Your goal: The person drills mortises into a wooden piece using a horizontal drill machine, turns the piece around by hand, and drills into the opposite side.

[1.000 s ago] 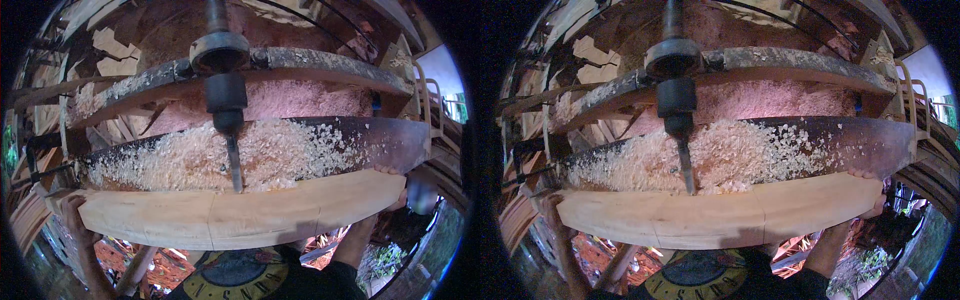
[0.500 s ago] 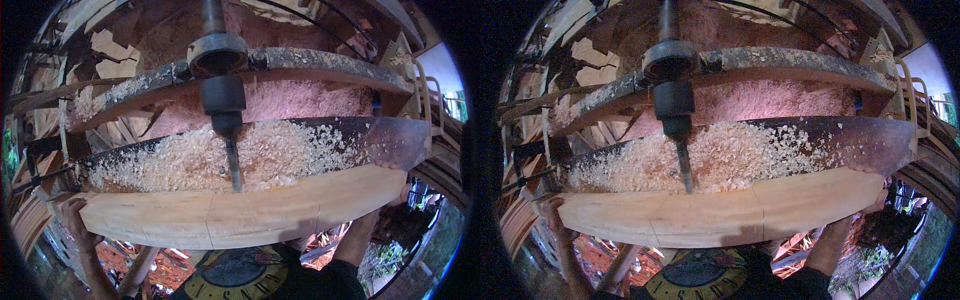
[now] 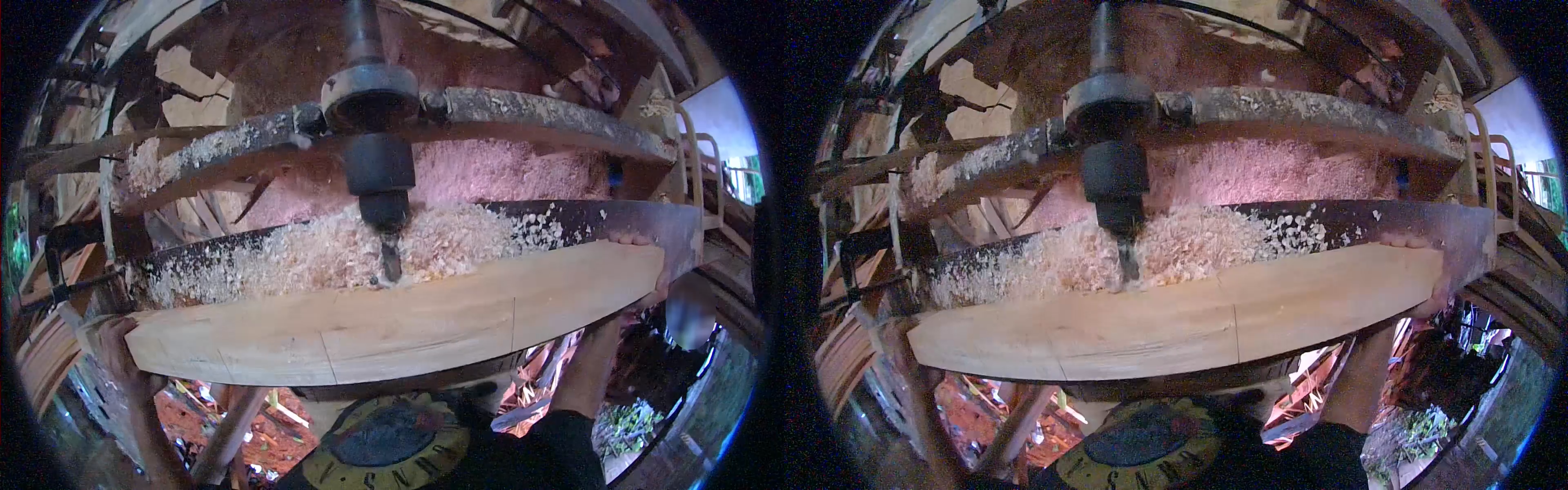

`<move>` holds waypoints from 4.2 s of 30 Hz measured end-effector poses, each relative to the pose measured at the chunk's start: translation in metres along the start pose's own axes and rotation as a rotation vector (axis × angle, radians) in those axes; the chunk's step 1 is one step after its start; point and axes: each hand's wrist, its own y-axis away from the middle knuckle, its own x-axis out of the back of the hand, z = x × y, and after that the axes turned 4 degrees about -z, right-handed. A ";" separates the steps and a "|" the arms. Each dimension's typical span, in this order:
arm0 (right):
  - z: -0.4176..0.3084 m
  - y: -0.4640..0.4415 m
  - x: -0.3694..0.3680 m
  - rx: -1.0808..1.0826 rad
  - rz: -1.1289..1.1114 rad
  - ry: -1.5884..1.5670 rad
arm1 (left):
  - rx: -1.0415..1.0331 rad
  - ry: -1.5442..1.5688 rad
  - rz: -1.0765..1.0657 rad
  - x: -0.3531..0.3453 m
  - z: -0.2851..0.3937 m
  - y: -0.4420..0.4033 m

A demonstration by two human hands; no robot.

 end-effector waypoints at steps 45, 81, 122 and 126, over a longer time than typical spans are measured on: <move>-0.016 -0.010 0.024 0.042 -0.148 0.107 | 0.064 0.139 0.067 0.019 0.082 -0.021; -0.027 0.063 -0.024 0.065 0.152 0.196 | -0.030 0.074 -0.028 0.002 0.017 -0.009; -0.039 0.074 -0.020 0.106 0.160 0.294 | 0.026 0.107 -0.110 0.000 -0.001 0.004; -0.037 0.071 -0.018 0.088 0.141 0.275 | 0.034 0.100 -0.067 -0.001 0.006 0.000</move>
